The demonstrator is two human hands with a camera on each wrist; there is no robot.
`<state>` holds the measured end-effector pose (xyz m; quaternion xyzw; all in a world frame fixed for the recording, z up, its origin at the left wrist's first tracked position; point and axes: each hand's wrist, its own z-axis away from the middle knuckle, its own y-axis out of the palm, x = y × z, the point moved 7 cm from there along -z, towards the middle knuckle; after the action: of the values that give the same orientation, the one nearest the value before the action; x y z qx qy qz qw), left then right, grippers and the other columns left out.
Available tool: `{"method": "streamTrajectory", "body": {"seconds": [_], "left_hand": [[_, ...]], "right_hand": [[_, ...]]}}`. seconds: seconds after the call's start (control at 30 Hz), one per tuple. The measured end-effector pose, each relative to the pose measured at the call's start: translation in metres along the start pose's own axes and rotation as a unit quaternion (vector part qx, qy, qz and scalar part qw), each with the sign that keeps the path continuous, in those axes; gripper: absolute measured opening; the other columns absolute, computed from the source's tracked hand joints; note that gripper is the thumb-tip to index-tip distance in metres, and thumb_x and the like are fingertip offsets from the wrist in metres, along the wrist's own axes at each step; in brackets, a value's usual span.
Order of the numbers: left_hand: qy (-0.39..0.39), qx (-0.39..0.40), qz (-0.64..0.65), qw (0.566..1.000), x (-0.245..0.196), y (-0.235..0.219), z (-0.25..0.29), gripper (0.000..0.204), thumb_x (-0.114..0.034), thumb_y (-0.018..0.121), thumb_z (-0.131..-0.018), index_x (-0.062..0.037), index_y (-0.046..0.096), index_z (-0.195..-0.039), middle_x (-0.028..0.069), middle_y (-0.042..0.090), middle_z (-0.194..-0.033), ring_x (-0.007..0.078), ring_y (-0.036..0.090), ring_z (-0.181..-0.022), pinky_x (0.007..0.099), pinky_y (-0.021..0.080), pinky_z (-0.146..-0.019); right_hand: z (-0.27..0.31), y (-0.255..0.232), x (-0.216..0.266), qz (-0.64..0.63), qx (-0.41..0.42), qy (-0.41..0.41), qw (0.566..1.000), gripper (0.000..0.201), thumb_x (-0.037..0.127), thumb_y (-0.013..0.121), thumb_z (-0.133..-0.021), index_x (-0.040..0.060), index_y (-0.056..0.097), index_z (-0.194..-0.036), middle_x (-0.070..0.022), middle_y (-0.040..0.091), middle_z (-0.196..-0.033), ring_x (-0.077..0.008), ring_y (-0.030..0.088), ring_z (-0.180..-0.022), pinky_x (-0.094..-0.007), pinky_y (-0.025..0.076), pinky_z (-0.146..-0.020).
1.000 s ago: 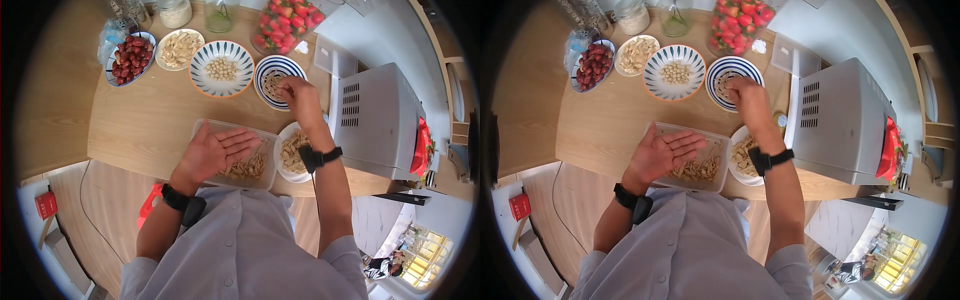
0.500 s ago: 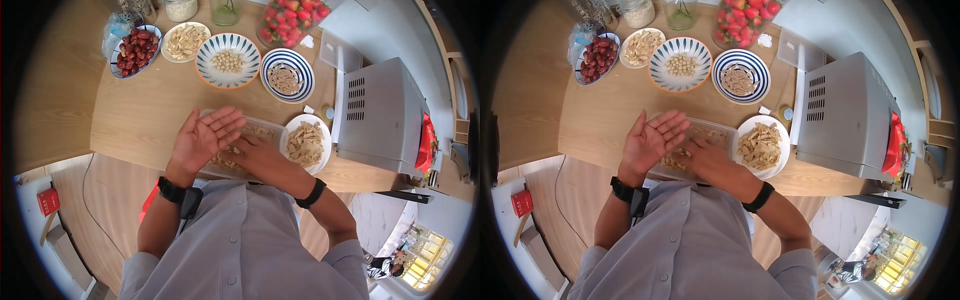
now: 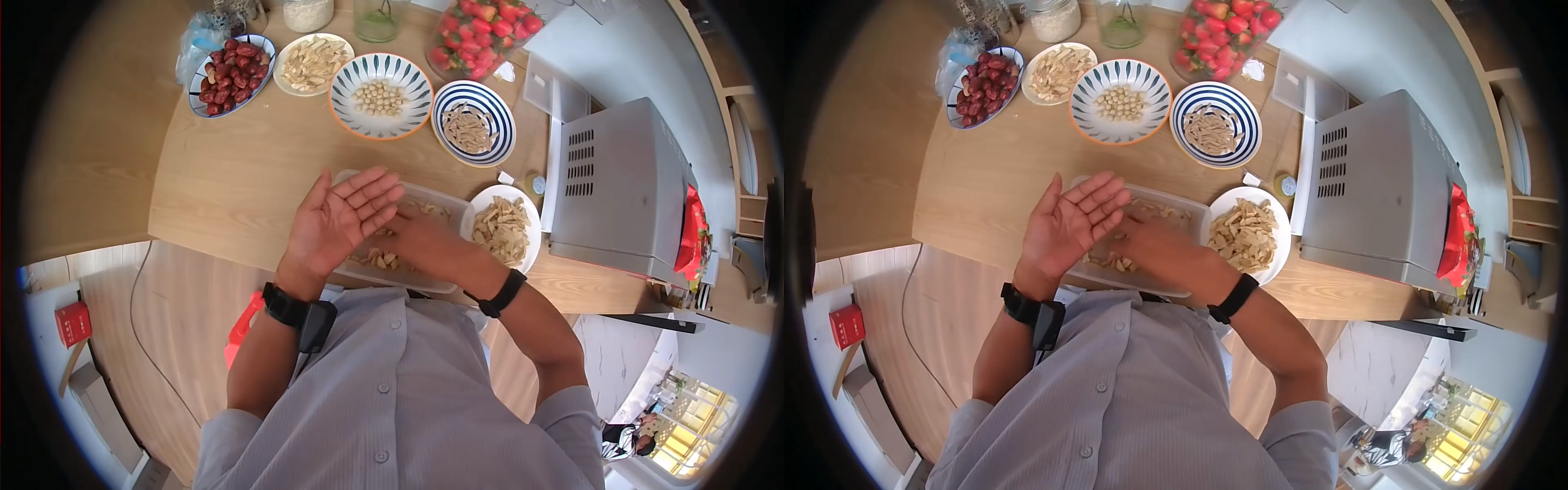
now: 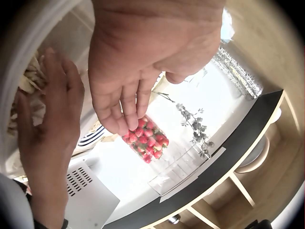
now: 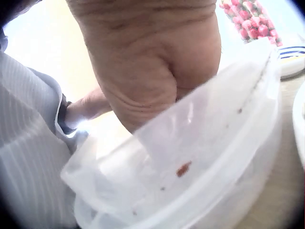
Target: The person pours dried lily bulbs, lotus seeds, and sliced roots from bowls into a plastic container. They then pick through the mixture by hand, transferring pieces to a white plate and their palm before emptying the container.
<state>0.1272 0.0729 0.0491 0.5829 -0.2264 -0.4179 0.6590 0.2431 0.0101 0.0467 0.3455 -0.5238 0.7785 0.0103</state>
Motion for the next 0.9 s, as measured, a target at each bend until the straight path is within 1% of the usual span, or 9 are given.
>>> {"method": "streamTrajectory", "body": {"seconds": [0.07,0.17,0.27,0.37,0.47,0.57,0.67,0.77,0.9], "left_hand": [[0.002,-0.003,0.001,1.0,0.0,-0.001,0.001,0.075,-0.053,0.024,-0.115,0.0071,0.043,-0.155,0.0245,0.051,-0.157,0.036,0.048,-0.147,0.0472,0.039,-0.124],[-0.003,-0.008,-0.004,1.0,0.001,0.0,-0.001,0.074,-0.053,0.025,-0.115,0.0069,0.043,-0.155,0.024,0.051,-0.157,0.0358,0.049,-0.147,0.0468,0.039,-0.124],[-0.016,-0.012,-0.008,1.0,0.006,0.0,-0.004,0.073,-0.052,0.027,-0.115,0.0066,0.042,-0.156,0.023,0.051,-0.157,0.0354,0.048,-0.147,0.0467,0.039,-0.124],[-0.019,-0.011,-0.007,1.0,0.006,0.0,-0.004,0.073,-0.052,0.027,-0.115,0.0066,0.042,-0.156,0.0232,0.051,-0.157,0.0354,0.048,-0.147,0.0468,0.039,-0.124],[-0.017,-0.013,-0.01,1.0,0.005,-0.001,-0.002,0.072,-0.051,0.028,-0.115,0.0066,0.042,-0.156,0.0231,0.052,-0.157,0.0354,0.048,-0.148,0.0465,0.038,-0.124],[-0.022,-0.026,-0.023,0.999,0.006,-0.004,-0.001,0.07,-0.049,0.028,-0.115,0.0067,0.043,-0.155,0.023,0.052,-0.156,0.0355,0.048,-0.148,0.0461,0.038,-0.125],[-0.031,-0.049,-0.053,0.997,0.009,-0.01,0.001,0.067,-0.046,0.029,-0.116,0.0068,0.045,-0.153,0.023,0.053,-0.156,0.035,0.048,-0.148,0.0451,0.038,-0.125],[-0.037,-0.062,-0.094,0.993,0.012,-0.014,0.0,0.063,-0.042,0.031,-0.116,0.0069,0.046,-0.152,0.0227,0.053,-0.155,0.034,0.048,-0.148,0.0441,0.038,-0.125],[-0.037,-0.066,-0.154,0.985,0.019,-0.021,-0.001,0.057,-0.037,0.032,-0.116,0.0049,0.048,-0.152,0.0194,0.056,-0.154,0.031,0.051,-0.144,0.0431,0.04,-0.123]], "right_hand": [[0.011,-0.016,0.009,0.112,-0.071,-0.064,0.989,0.034,0.018,0.068,-0.091,0.0165,0.073,-0.125,-0.0081,0.06,-0.139,-0.0305,0.059,-0.126,-0.0431,0.055,-0.1],[0.016,-0.008,0.007,0.16,-0.083,-0.058,0.982,0.035,0.016,0.068,-0.091,0.0154,0.072,-0.125,-0.0079,0.061,-0.139,-0.0315,0.058,-0.127,-0.0421,0.056,-0.098],[0.011,-0.005,0.005,0.036,-0.051,0.024,0.998,0.031,0.015,0.067,-0.09,0.0129,0.074,-0.12,-0.0081,0.062,-0.137,-0.0327,0.06,-0.124,-0.0418,0.056,-0.098],[0.01,0.0,0.002,0.034,-0.008,-0.022,0.999,0.028,0.012,0.065,-0.09,0.0109,0.075,-0.115,-0.0107,0.065,-0.132,-0.035,0.062,-0.121,-0.0411,0.057,-0.097],[0.012,0.001,-0.005,0.034,-0.03,-0.041,0.998,0.027,0.005,0.063,-0.089,0.009,0.076,-0.113,-0.0146,0.068,-0.125,-0.0372,0.066,-0.115,-0.0422,0.056,-0.096],[0.011,-0.006,-0.015,-0.058,-0.002,0.036,0.998,0.029,-0.002,0.062,-0.087,0.0065,0.075,-0.112,-0.018,0.07,-0.119,-0.039,0.068,-0.111,-0.0442,0.055,-0.095],[0.017,-0.014,-0.021,-0.118,-0.037,0.042,0.991,0.029,-0.006,0.066,-0.083,0.0035,0.074,-0.109,-0.0197,0.07,-0.116,-0.0406,0.068,-0.108,-0.0458,0.054,-0.093],[0.021,-0.023,-0.023,-0.165,-0.045,0.033,0.985,0.038,-0.01,0.072,-0.077,0.0023,0.072,-0.113,-0.0197,0.071,-0.113,-0.0413,0.068,-0.105,-0.0444,0.054,-0.092],[0.025,-0.05,-0.015,-0.212,-0.079,0.046,0.973,0.035,-0.009,0.074,-0.077,0.0026,0.071,-0.11,-0.0168,0.072,-0.109,-0.0387,0.069,-0.101,-0.0446,0.055,-0.088]]}}
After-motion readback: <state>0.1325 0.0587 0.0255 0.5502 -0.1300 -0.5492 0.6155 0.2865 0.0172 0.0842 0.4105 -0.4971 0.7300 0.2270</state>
